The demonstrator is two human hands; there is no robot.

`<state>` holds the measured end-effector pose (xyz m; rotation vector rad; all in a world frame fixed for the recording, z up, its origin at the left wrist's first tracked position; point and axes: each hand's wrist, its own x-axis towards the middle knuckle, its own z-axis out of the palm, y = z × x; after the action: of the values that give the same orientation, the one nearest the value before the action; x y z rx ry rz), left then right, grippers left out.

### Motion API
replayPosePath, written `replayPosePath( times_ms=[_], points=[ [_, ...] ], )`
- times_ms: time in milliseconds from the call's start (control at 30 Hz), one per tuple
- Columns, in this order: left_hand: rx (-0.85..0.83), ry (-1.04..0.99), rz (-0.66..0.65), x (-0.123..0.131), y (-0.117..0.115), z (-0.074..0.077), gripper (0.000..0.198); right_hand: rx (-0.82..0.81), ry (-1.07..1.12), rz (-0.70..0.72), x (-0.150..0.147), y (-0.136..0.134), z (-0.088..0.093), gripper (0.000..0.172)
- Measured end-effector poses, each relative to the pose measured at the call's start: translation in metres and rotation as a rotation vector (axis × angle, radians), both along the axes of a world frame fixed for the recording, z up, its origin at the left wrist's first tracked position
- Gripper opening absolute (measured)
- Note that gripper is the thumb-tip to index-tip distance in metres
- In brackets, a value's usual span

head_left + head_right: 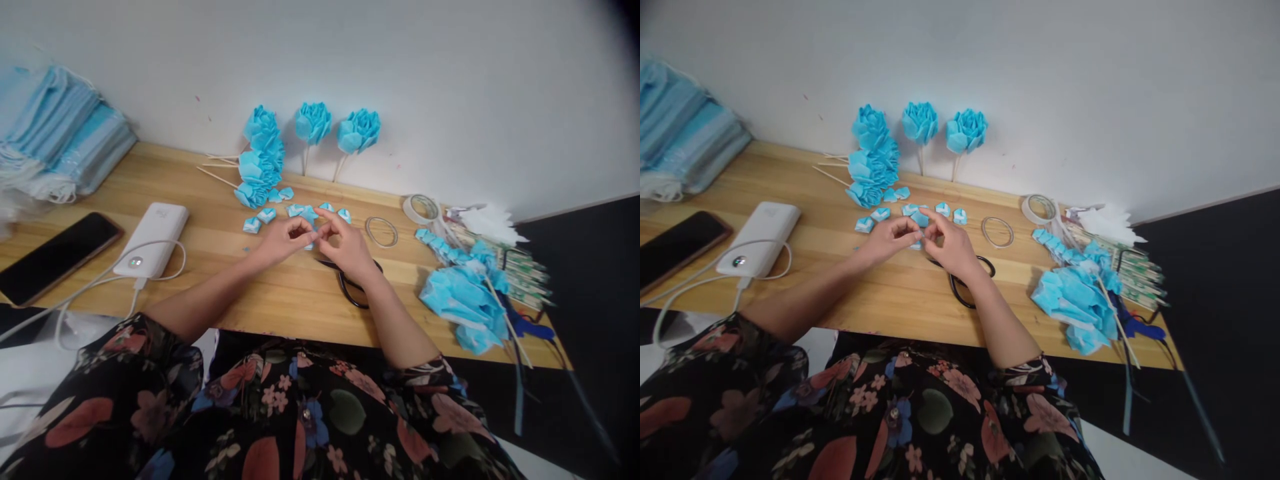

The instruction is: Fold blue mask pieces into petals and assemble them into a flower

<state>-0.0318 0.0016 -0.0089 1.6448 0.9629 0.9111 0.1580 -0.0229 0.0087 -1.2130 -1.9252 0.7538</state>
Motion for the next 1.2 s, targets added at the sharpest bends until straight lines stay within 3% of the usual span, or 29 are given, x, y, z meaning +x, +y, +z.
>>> replayPosePath(
  times_ms=[200, 367, 467, 567, 733, 933, 1200],
  points=[
    [-0.078, 0.033, -0.008, -0.002, 0.005, -0.001, 0.021, 0.209, -0.223, 0.031, 0.0, 0.002, -0.004, 0.055],
    [-0.179, -0.07, 0.037, -0.006, 0.008, 0.003, 0.026, 0.395, -0.215, 0.051, 0.005, 0.003, 0.001, 0.056],
    [-0.187, -0.157, 0.092, -0.007, 0.009, 0.006, 0.029, 0.313, -0.045, -0.013, 0.007, 0.002, 0.002, 0.053],
    [-0.19, -0.23, 0.123, -0.006, 0.008, 0.008, 0.031, 0.072, 0.158, -0.056, 0.007, 0.004, -0.005, 0.046],
    [-0.182, -0.288, 0.129, -0.004, 0.005, 0.007, 0.032, -0.251, 0.335, 0.089, 0.001, 0.007, -0.013, 0.051],
    [-0.182, -0.305, 0.097, -0.003, 0.004, 0.004, 0.032, -0.306, 0.371, 0.071, -0.008, 0.004, -0.011, 0.049],
    [-0.298, -0.328, 0.059, -0.001, 0.005, 0.001, 0.039, -0.24, 0.441, -0.038, 0.0, 0.009, -0.011, 0.051]
  ],
)
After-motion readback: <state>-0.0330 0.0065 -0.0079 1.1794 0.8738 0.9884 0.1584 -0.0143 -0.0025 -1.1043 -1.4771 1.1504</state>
